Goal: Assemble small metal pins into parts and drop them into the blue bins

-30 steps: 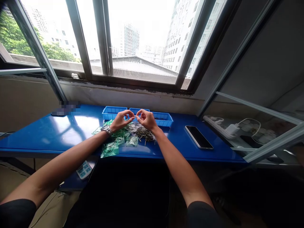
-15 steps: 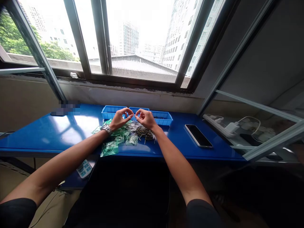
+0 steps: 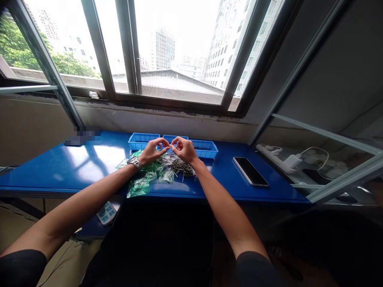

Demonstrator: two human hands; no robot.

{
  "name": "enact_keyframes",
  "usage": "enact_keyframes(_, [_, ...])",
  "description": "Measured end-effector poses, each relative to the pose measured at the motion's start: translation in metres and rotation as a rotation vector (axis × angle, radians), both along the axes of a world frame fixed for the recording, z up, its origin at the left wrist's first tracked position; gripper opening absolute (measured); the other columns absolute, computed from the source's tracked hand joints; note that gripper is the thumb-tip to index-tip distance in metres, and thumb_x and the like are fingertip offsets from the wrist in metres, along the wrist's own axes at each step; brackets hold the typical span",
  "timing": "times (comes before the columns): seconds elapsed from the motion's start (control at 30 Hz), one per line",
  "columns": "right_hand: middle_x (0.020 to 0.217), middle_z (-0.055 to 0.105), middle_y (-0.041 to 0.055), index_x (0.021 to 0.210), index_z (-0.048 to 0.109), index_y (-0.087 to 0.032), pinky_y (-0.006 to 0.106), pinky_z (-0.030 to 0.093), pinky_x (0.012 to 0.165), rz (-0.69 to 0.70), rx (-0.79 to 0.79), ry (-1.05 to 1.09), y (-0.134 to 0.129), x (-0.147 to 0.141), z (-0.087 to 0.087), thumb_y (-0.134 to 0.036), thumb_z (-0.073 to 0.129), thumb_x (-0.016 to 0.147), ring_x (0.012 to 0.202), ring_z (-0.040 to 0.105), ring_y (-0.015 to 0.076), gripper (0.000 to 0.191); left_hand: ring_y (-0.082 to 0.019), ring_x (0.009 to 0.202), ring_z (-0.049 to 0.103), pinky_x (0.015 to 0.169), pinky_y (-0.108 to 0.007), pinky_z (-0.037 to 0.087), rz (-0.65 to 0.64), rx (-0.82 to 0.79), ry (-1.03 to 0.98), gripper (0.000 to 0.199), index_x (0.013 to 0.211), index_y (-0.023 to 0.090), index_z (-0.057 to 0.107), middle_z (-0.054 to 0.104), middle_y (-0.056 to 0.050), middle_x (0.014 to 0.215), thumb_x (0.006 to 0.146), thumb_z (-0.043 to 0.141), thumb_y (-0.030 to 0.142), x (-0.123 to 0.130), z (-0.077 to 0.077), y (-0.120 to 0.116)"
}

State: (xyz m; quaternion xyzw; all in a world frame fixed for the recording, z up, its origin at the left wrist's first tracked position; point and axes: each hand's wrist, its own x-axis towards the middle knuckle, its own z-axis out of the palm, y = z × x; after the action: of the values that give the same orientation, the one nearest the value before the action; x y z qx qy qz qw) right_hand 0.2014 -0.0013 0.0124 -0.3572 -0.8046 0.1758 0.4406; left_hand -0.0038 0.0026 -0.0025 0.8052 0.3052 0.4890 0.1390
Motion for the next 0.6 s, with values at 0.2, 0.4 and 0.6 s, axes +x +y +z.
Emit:
enact_keyframes(0.2, [0.057,0.044,-0.0059,0.088,0.065,-0.019,0.025,0.032,0.052,0.009,0.026,-0.002,-0.0029,-0.0032,0.0009,-0.039,0.066,0.089,0.052,0.037,0.0107,0.021,-0.017,0.079,0.061,0.068,-0.030,0.047,-0.007,0.020,0.045,0.015,0.090,0.018,0.069,0.072,-0.005,0.087,0.091,0.067,0.034,0.0012,0.0010,-0.0028])
enact_keyframes(0.4, [0.058,0.043,-0.0060,0.088,0.065,-0.018,0.025,0.030,0.051,0.011,-0.025,-0.002,0.0018,0.0033,0.0014,-0.041,0.067,0.089,0.051,0.037,0.0098,0.023,-0.017,0.082,0.065,0.073,-0.030,0.050,0.016,0.009,-0.048,0.016,0.094,0.018,0.071,0.074,-0.006,0.092,0.094,0.067,0.034,0.0002,0.0010,-0.0007])
enact_keyframes(0.6, [0.058,0.045,-0.0057,0.088,0.067,-0.017,0.024,0.030,0.049,0.084,-0.109,-0.059,0.0052,-0.0009,-0.0035,-0.044,0.069,0.085,0.051,0.037,0.0093,0.027,-0.017,0.083,0.066,0.073,-0.031,0.050,0.009,-0.006,-0.065,0.018,0.093,0.018,0.071,0.075,-0.005,0.092,0.093,0.068,0.035,0.0007,0.0030,-0.0026])
